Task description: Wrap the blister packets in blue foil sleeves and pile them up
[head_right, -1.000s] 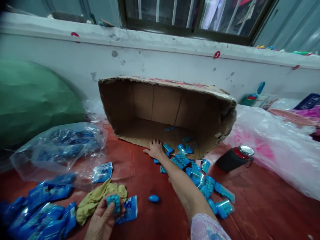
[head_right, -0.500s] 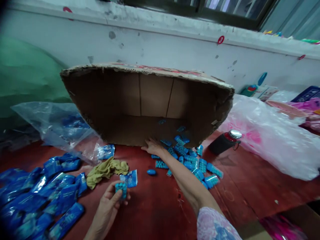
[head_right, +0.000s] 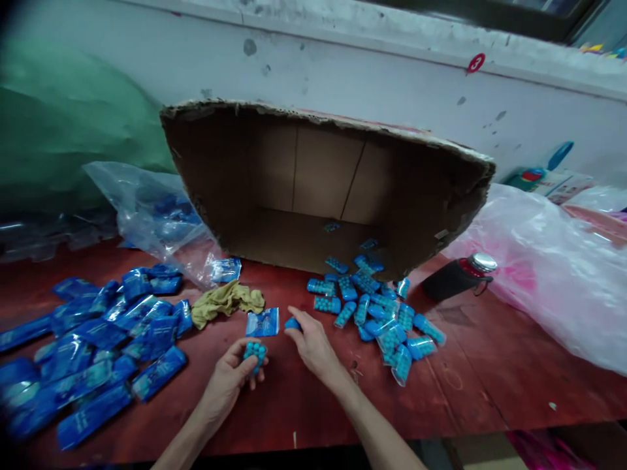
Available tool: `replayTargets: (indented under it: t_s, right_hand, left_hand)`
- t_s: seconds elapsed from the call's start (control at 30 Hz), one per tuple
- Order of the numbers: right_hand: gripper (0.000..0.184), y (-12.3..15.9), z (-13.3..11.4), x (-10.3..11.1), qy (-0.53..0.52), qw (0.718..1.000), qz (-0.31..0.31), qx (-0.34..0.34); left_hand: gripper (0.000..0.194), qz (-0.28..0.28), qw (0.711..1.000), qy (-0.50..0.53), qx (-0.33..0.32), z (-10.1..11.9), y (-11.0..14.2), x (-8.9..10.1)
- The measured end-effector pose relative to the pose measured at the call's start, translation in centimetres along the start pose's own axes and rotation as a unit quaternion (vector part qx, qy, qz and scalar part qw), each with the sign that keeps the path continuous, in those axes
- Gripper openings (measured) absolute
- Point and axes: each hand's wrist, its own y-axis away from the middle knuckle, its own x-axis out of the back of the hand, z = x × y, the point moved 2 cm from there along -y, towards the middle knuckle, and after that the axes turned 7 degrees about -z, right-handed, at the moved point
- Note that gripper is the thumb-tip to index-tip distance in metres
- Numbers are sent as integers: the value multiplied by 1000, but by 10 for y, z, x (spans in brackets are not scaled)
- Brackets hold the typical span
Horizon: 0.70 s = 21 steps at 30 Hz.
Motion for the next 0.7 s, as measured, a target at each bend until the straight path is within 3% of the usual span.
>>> replayTargets:
  t_s: [0.07,0.13,0.23,0.37,0.57,0.7]
  right_hand:
    - [34,3,-13,-7,-157,987,21,9]
    - [29,8,-29,-13,-213,977,16,22]
    - [25,17,-46,-17,-162,986,-1,39]
    - [33,27,-56,-12,-92,994,-53,40]
    - [28,29,-66,-7,-125,988,-85,12]
    - [30,30,-73,-9,-134,986,-93,31]
  left_hand:
    - [30,-14,1000,-17,-5,-1,1,-3]
    - [27,-32,999,-30,-14,0,3,-5]
    - [22,-47,997,-50,-22,2,7,-8]
    - [21,-40,997,-53,-30,4,14,-8]
    - [42,-36,997,-46,-46,5,24,-6]
    - [43,-12,998,-35,-47,9,31,-8]
